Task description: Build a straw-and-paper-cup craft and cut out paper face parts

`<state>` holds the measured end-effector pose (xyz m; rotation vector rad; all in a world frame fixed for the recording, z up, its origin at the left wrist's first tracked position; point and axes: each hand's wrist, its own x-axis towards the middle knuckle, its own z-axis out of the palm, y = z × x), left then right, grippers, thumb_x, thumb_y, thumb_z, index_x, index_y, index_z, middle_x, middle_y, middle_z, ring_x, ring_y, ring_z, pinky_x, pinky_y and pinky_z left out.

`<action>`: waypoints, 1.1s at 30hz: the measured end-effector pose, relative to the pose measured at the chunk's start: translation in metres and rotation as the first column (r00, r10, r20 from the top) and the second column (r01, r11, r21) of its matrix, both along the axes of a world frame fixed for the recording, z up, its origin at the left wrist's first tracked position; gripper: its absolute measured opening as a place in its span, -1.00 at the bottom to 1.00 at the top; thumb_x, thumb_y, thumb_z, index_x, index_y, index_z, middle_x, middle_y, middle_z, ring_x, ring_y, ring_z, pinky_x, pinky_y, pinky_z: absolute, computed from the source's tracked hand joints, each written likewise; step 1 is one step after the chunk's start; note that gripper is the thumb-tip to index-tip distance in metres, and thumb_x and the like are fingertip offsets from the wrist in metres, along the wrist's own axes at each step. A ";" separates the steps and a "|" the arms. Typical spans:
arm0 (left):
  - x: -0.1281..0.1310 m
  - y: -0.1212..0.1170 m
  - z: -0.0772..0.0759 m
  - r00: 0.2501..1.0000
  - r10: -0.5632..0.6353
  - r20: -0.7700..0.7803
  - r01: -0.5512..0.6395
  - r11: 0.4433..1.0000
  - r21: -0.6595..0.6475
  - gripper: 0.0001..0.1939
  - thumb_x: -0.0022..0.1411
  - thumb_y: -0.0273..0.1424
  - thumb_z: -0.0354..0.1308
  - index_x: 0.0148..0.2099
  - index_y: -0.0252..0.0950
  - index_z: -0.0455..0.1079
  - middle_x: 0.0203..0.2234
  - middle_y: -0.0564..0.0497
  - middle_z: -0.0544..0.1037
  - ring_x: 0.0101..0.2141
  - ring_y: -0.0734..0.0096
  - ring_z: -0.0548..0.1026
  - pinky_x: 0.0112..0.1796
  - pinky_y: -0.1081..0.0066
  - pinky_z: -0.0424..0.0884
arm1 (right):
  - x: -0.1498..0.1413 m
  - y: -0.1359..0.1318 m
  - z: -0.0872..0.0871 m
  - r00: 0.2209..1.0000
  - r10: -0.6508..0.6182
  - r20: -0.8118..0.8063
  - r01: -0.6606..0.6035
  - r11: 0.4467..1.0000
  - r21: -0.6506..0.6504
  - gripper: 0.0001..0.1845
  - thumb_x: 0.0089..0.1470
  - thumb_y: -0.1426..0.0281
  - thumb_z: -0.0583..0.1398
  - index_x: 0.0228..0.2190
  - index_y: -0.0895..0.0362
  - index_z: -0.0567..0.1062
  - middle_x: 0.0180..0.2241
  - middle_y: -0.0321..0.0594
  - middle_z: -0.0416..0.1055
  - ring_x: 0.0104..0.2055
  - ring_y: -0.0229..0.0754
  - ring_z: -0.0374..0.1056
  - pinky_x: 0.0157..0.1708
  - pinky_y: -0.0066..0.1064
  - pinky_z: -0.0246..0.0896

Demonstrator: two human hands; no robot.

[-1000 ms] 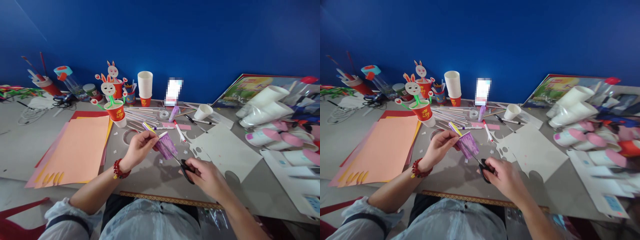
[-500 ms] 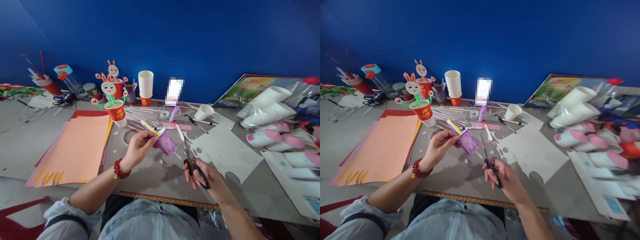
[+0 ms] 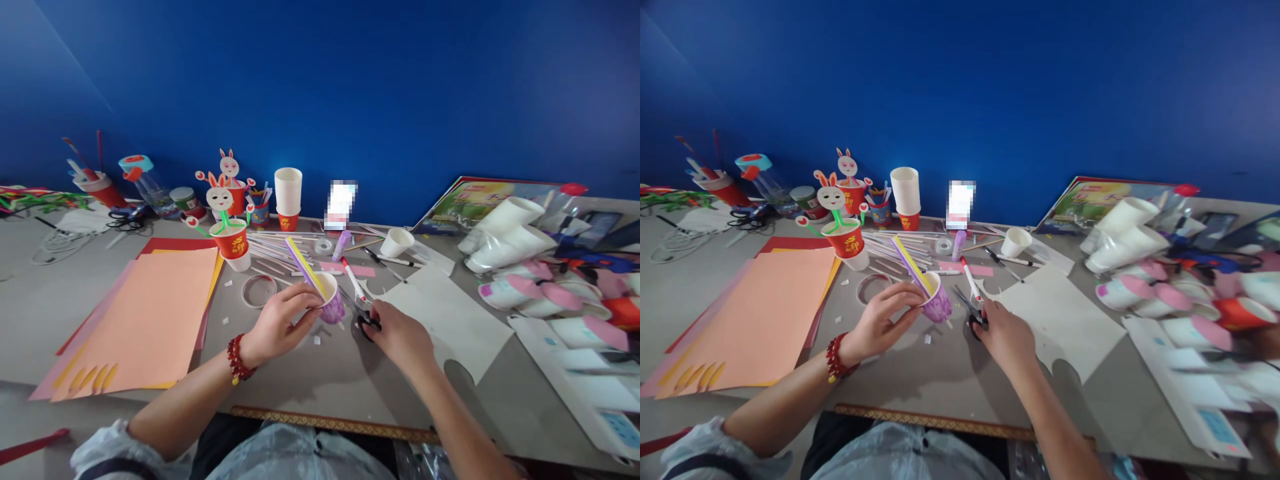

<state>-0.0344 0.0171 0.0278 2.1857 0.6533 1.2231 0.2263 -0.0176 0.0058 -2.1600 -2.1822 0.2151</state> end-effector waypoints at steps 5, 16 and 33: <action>-0.001 -0.001 0.004 0.998 -0.055 0.016 0.056 0.997 -0.045 -0.85 0.30 -0.54 0.10 -0.13 -0.26 0.43 -0.22 -0.16 0.56 -0.17 0.24 0.53 -0.14 0.30 0.45 | 0.003 0.006 -0.001 0.979 -0.016 -0.203 -0.002 0.996 -0.087 -0.86 0.14 0.26 0.20 -0.37 0.03 0.35 -0.53 -0.34 0.48 -0.49 -0.14 0.40 -0.52 -0.44 -0.04; -0.004 0.007 -0.005 0.962 -0.105 0.253 0.178 0.943 -0.283 -0.81 0.36 -0.44 0.00 -0.32 -0.32 0.37 -0.39 -0.04 0.45 -0.32 0.34 0.41 -0.25 0.38 0.32 | 0.013 0.004 -0.007 0.535 -0.101 -0.839 -0.105 0.977 -0.184 -0.58 0.11 0.18 0.21 -0.01 0.03 0.40 -0.35 -0.26 0.48 -0.47 -0.22 0.35 -0.54 -0.45 0.18; -0.004 0.012 -0.011 0.948 -0.229 0.221 0.266 0.951 -0.159 -0.75 0.42 -0.38 -0.06 -0.25 -0.30 0.40 -0.23 -0.18 0.55 -0.20 0.23 0.52 -0.17 0.29 0.42 | -0.041 0.026 -0.001 -0.209 -0.289 -0.934 -0.141 0.954 -0.263 -0.47 -0.13 0.13 0.47 -0.11 0.01 0.58 -0.42 -0.36 0.38 -0.45 -0.33 0.25 -0.44 -0.52 0.26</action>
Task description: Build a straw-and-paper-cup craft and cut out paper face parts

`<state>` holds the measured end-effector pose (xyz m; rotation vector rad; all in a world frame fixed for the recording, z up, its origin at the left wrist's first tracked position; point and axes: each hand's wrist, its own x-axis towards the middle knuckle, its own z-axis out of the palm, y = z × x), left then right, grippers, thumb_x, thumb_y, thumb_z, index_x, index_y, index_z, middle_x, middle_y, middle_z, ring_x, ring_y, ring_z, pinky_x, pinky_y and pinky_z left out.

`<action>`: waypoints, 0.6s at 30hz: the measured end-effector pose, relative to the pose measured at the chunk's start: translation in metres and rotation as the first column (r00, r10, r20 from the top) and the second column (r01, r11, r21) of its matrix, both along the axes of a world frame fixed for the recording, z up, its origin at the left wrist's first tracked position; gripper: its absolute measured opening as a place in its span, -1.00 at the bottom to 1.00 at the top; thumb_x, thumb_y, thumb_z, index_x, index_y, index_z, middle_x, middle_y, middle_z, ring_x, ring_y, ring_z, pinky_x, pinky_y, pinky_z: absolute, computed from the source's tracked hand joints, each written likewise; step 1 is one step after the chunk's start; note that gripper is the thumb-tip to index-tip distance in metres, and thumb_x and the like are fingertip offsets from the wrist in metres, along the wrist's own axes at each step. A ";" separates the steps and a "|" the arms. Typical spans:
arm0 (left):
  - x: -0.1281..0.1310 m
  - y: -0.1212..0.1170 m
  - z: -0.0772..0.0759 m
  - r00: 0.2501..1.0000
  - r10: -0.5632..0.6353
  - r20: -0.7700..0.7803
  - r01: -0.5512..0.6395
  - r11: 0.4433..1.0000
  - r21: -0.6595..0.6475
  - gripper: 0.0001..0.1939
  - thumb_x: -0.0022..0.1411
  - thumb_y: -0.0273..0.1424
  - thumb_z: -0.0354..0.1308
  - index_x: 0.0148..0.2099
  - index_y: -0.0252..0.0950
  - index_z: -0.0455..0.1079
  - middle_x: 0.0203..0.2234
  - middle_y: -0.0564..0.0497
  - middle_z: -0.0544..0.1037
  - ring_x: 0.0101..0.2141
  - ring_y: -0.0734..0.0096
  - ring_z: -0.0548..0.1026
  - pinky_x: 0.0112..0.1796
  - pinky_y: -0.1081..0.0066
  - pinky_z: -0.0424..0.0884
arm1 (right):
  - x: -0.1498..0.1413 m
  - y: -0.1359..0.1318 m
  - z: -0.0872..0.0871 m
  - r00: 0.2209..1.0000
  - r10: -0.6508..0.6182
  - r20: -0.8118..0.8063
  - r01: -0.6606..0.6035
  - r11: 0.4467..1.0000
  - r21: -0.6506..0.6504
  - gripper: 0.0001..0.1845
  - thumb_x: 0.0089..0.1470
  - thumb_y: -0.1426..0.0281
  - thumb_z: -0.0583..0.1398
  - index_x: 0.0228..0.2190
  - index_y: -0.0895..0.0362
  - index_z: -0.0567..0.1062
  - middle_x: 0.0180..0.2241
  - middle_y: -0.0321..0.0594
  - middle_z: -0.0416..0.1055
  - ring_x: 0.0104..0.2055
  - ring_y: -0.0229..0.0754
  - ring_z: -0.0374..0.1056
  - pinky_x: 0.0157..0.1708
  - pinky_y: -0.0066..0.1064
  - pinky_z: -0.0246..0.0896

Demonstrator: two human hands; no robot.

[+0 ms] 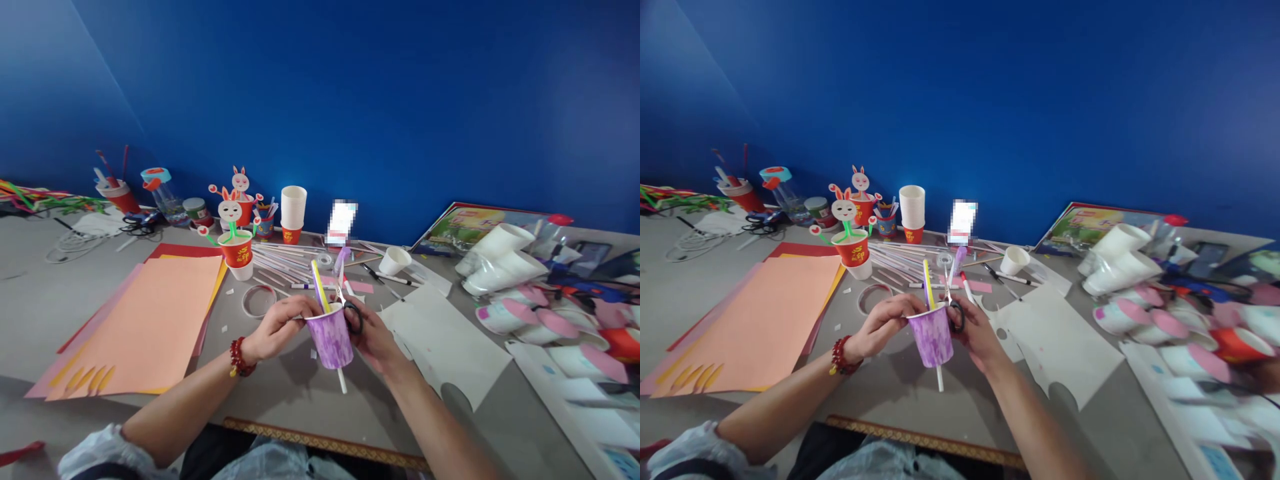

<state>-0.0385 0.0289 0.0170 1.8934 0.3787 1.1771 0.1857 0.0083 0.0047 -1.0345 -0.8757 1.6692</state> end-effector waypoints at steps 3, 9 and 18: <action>-0.001 0.002 0.001 1.000 0.017 0.002 -0.017 0.998 0.068 -0.76 0.42 -0.42 -0.09 -0.21 -0.30 0.39 -0.16 -0.21 0.55 -0.16 0.21 0.53 -0.13 0.25 0.43 | -0.001 -0.004 -0.001 0.999 0.015 -0.035 -0.012 0.996 0.092 -0.50 -0.13 0.17 0.47 -0.12 0.01 0.59 -0.35 -0.32 0.41 -0.39 -0.30 0.29 -0.41 -0.52 0.26; -0.001 0.003 -0.002 0.987 0.120 -0.103 -0.090 0.961 0.262 -0.72 0.36 -0.59 -0.13 -0.20 -0.28 0.40 0.02 -0.24 0.49 -0.01 0.19 0.49 -0.02 0.18 0.41 | 0.002 -0.010 -0.011 0.997 -0.048 0.065 0.021 0.930 0.368 -0.42 -0.12 0.33 0.48 -0.02 -0.08 0.52 -0.28 -0.31 0.42 -0.33 -0.26 0.31 -0.33 -0.45 0.29; -0.001 0.000 0.000 0.984 0.039 -0.172 0.016 0.951 0.309 -0.73 0.32 -0.46 -0.01 0.00 -0.32 0.42 0.13 -0.34 0.41 0.08 0.03 0.45 0.04 0.08 0.39 | 0.003 -0.018 -0.022 0.897 -0.268 0.352 0.004 0.801 0.599 -0.37 -0.07 0.32 0.46 0.05 -0.05 0.46 -0.27 -0.25 0.44 -0.31 -0.17 0.38 -0.26 -0.33 0.38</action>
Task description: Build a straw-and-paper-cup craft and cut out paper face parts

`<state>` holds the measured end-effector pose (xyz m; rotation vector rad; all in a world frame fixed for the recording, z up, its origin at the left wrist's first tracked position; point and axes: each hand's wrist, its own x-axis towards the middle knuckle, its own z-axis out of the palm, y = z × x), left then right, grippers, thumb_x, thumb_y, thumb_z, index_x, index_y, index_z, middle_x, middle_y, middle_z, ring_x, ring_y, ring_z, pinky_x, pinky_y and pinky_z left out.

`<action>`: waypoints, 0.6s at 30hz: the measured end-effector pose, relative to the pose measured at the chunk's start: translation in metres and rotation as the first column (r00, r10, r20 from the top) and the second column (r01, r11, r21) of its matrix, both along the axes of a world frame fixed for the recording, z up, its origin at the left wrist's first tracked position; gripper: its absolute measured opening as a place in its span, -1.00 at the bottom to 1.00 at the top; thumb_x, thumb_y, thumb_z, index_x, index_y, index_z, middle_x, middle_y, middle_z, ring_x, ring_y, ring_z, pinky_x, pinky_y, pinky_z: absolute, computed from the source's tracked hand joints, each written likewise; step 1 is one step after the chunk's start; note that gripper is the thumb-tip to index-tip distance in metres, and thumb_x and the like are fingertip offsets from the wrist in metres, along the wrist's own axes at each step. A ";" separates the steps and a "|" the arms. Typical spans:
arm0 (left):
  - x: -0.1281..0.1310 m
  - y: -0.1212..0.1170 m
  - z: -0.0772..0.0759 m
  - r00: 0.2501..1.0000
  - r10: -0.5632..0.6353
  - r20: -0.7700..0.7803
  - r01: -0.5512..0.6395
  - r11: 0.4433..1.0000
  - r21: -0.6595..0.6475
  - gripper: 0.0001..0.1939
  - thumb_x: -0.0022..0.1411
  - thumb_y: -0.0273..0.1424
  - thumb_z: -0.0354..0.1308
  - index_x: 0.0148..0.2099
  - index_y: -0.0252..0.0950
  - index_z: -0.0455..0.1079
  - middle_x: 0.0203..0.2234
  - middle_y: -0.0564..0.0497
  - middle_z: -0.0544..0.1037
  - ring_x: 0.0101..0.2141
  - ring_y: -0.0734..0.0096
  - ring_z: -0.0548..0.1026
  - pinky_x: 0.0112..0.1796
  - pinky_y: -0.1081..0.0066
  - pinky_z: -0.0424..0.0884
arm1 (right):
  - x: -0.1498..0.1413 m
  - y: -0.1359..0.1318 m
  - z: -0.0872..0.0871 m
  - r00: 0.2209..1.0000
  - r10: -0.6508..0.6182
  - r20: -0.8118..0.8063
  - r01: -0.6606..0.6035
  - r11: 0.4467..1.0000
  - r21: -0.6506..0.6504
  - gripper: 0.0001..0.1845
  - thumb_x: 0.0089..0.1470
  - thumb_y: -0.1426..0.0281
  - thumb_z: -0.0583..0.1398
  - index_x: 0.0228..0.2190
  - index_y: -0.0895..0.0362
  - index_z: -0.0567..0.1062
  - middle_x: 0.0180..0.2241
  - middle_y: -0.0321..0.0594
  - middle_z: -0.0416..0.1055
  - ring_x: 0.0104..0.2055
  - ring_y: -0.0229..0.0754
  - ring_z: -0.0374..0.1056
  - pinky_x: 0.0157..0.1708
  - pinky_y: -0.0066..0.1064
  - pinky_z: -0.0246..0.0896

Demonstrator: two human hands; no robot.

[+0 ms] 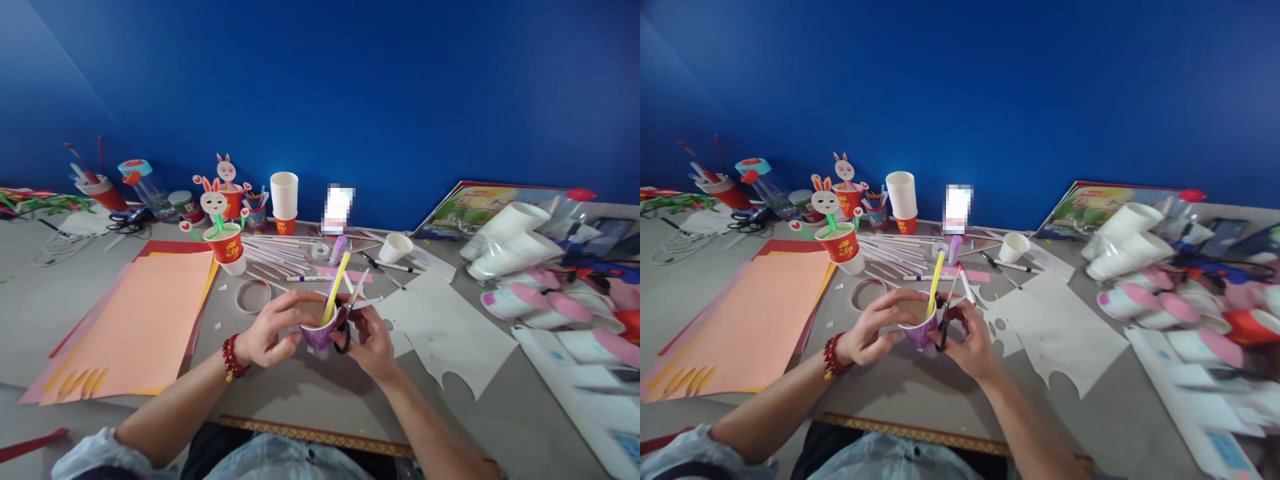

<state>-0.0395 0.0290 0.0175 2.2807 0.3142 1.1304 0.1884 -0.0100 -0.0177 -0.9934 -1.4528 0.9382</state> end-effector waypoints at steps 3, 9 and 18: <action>0.004 -0.004 0.000 0.999 0.051 0.013 -0.050 0.997 -0.062 -0.78 0.32 -0.43 0.09 -0.03 -0.32 0.45 0.11 -0.31 0.44 0.06 0.05 0.46 0.06 0.12 0.38 | -0.001 -0.001 -0.001 0.999 -0.027 0.042 0.025 0.998 0.050 -0.40 -0.04 0.31 0.45 0.05 -0.04 0.45 -0.14 -0.17 0.47 -0.31 -0.18 0.41 -0.23 -0.32 0.40; 0.013 -0.008 -0.004 0.990 0.060 0.124 -0.022 0.957 -0.288 -0.78 0.40 -0.47 -0.01 -0.06 -0.31 0.46 -0.13 -0.21 0.54 -0.07 0.17 0.50 -0.03 0.19 0.40 | -0.002 -0.001 0.000 0.999 -0.032 0.026 0.030 0.998 0.047 -0.46 0.04 0.33 0.40 0.05 -0.01 0.42 -0.10 -0.12 0.50 -0.33 -0.20 0.41 -0.22 -0.30 0.42; 0.014 -0.006 -0.020 0.953 0.236 0.192 -0.082 0.808 -0.583 -0.74 0.37 -0.30 0.04 -0.26 -0.31 0.49 -0.18 -0.13 0.42 -0.13 0.20 0.39 -0.08 0.28 0.34 | 0.004 -0.005 0.012 0.992 0.118 -0.038 -0.121 0.987 -0.110 -0.55 0.17 0.23 0.30 0.09 -0.04 0.44 -0.10 -0.09 0.49 -0.15 -0.08 0.45 -0.21 -0.28 0.41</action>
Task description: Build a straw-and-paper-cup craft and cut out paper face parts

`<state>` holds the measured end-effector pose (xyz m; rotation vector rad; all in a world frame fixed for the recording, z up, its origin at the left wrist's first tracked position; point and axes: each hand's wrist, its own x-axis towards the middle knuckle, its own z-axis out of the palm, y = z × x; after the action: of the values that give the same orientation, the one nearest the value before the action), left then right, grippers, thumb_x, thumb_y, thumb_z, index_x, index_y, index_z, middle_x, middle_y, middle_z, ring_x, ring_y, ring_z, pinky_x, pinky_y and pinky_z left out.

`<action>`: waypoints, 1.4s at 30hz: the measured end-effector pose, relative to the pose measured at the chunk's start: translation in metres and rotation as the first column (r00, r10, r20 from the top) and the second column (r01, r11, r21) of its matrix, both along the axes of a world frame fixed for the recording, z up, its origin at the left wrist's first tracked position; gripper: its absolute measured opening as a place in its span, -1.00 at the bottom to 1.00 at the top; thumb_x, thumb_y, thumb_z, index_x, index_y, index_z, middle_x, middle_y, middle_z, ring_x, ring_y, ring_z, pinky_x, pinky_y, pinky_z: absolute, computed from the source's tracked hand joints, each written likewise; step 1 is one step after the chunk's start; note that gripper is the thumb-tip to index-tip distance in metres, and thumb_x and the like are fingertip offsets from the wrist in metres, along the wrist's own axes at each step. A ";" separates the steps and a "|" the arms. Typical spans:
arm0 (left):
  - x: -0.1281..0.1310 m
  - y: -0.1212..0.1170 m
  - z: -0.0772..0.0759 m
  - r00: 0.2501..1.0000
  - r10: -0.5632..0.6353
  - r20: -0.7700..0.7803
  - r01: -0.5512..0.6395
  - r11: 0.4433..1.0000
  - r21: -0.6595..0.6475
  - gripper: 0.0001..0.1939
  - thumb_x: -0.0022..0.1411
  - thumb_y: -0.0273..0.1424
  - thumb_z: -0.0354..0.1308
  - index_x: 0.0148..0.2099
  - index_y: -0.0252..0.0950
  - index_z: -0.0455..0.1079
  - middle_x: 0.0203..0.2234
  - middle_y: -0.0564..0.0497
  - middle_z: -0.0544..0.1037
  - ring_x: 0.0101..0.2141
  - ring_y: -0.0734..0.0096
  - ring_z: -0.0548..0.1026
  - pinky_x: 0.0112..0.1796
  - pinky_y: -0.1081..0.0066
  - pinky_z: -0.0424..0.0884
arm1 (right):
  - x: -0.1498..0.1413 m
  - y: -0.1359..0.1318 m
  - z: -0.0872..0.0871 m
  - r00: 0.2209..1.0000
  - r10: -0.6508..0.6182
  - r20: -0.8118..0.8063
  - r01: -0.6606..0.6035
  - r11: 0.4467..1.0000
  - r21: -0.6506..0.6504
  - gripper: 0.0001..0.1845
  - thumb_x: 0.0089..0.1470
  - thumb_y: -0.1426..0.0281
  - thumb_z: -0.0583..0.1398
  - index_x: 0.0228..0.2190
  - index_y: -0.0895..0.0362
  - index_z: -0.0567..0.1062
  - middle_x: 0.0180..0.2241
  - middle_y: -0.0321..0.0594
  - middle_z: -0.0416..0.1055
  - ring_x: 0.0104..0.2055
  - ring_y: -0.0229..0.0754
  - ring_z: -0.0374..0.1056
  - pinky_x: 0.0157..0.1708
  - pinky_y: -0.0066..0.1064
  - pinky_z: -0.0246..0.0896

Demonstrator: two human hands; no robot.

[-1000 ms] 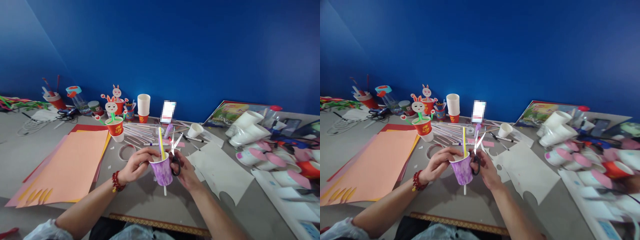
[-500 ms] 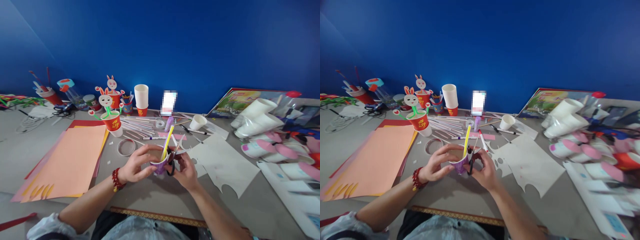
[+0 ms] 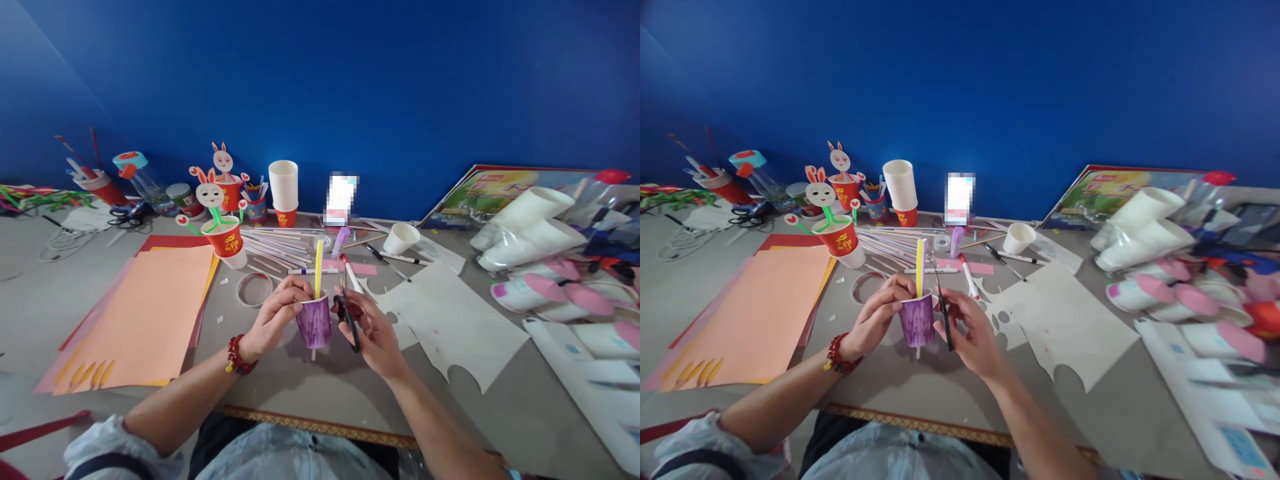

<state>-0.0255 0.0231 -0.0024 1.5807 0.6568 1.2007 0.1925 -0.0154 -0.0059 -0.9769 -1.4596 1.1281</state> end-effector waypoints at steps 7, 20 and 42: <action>0.003 0.003 -0.002 0.992 0.020 0.128 0.003 0.985 -0.175 -0.78 0.30 -0.34 0.09 -0.34 -0.32 0.46 -0.29 -0.07 0.36 -0.23 0.27 0.33 -0.22 0.36 0.29 | 0.009 0.003 0.006 1.000 0.019 0.014 -0.018 0.999 -0.035 -0.57 0.13 0.03 0.27 -0.10 0.06 0.54 -0.16 -0.04 0.47 -0.30 -0.10 0.39 -0.34 -0.30 0.35; 0.003 0.002 -0.012 0.991 0.087 0.099 -0.045 0.930 -0.364 -0.74 0.23 -0.20 0.28 -0.31 -0.33 0.52 -0.40 -0.02 0.50 -0.36 0.40 0.39 -0.33 0.45 0.31 | 0.011 0.003 0.021 0.997 0.079 0.016 -0.077 0.993 -0.085 -0.31 0.21 0.03 0.20 0.25 0.03 0.23 -0.28 -0.11 0.52 -0.32 -0.07 0.37 -0.31 -0.28 0.27; 0.008 0.002 0.000 0.986 0.071 0.151 0.014 0.866 -0.499 -0.72 0.15 -0.21 0.37 -0.33 -0.35 0.52 -0.43 0.00 0.58 -0.43 0.48 0.46 -0.38 0.51 0.38 | 0.008 0.000 0.020 0.763 0.550 -0.341 -0.647 0.649 -0.400 -0.28 -0.20 -0.02 0.45 -0.11 0.18 0.51 -0.51 -0.22 0.54 -0.62 -0.32 0.26 -0.61 -0.52 0.10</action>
<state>-0.0177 0.0250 -0.0023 1.0275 0.8086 1.0590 0.2005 -0.0155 0.0141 -0.6788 -1.3927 2.1248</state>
